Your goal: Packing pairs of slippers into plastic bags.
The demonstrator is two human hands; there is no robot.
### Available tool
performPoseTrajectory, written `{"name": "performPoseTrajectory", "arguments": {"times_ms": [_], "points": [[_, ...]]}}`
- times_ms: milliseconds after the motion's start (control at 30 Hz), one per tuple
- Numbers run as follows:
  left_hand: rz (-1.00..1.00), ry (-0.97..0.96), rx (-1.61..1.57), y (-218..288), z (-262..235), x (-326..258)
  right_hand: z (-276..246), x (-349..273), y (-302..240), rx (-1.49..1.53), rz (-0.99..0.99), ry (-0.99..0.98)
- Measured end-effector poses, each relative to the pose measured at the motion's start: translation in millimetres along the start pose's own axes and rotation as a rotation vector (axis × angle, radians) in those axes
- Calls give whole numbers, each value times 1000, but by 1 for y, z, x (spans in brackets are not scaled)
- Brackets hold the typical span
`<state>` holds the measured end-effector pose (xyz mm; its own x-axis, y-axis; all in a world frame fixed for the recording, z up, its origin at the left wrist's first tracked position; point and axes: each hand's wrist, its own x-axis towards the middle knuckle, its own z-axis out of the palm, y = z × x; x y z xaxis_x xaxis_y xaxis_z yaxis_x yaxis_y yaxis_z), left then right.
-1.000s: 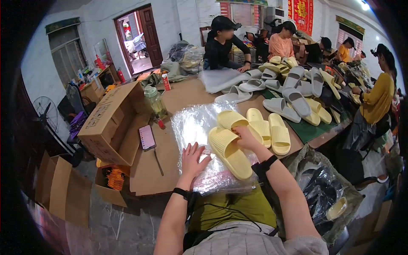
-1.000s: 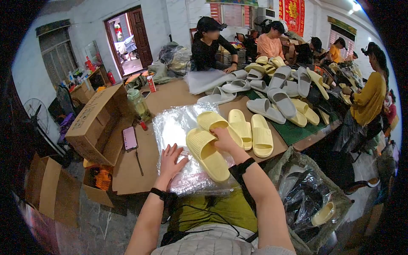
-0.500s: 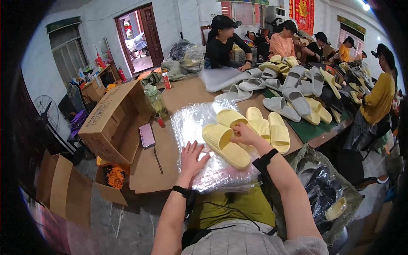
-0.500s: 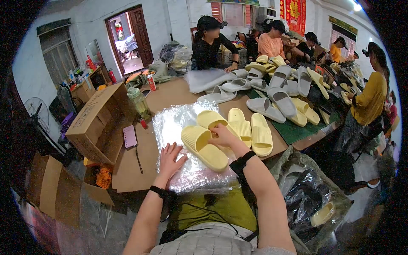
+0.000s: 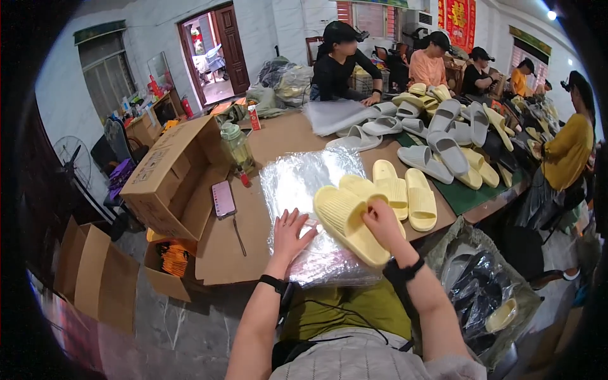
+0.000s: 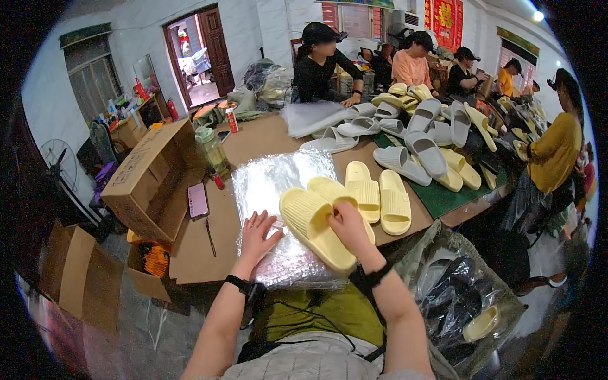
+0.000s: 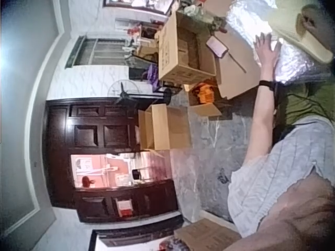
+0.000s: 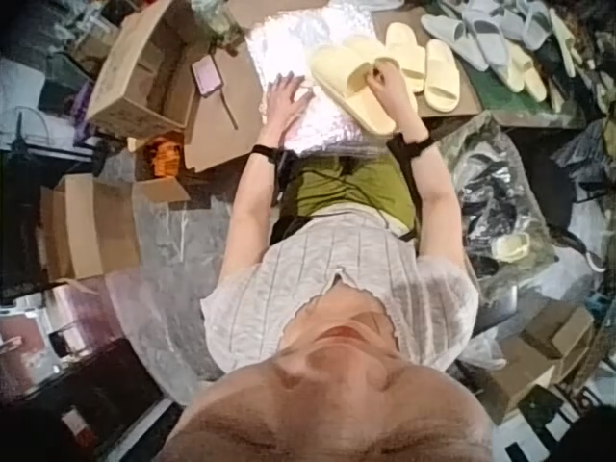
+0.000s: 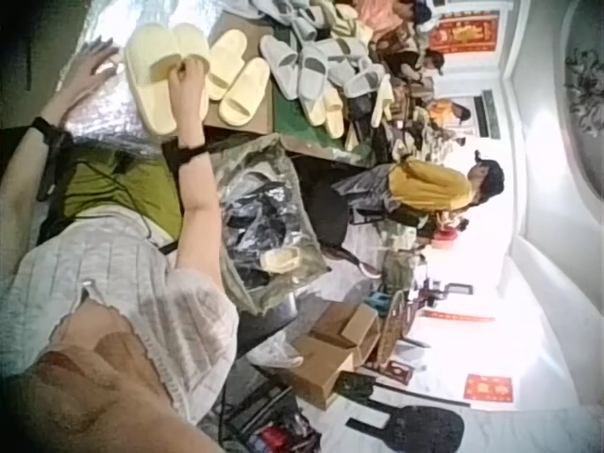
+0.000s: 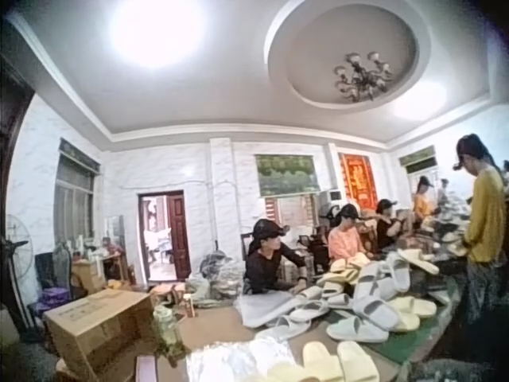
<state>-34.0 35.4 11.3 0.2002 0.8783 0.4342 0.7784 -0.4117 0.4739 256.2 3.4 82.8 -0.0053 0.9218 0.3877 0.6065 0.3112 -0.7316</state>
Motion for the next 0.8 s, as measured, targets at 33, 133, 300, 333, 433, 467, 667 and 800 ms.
{"name": "performPoseTrajectory", "arguments": {"times_ms": [33,133,300,333,433,467,667,800], "points": [[2,-8,0,2,0,2,-7,-16,3,-7,-1,-4],[-19,-56,17,5,-6,2,-31,-66,5,245,83,176],[-37,-397,114,-4,-19,17,-66,-128,35,511,197,460],[-37,-497,148,0,-25,23,-74,-134,39,534,201,489],[-45,-588,210,18,-39,23,-85,-149,41,513,237,521],[-36,-599,262,26,-44,23,-87,-152,41,529,254,530],[169,-382,461,69,-54,3,-77,-155,25,586,248,539],[358,-272,183,70,-40,-26,-73,-156,15,541,288,461]]}}
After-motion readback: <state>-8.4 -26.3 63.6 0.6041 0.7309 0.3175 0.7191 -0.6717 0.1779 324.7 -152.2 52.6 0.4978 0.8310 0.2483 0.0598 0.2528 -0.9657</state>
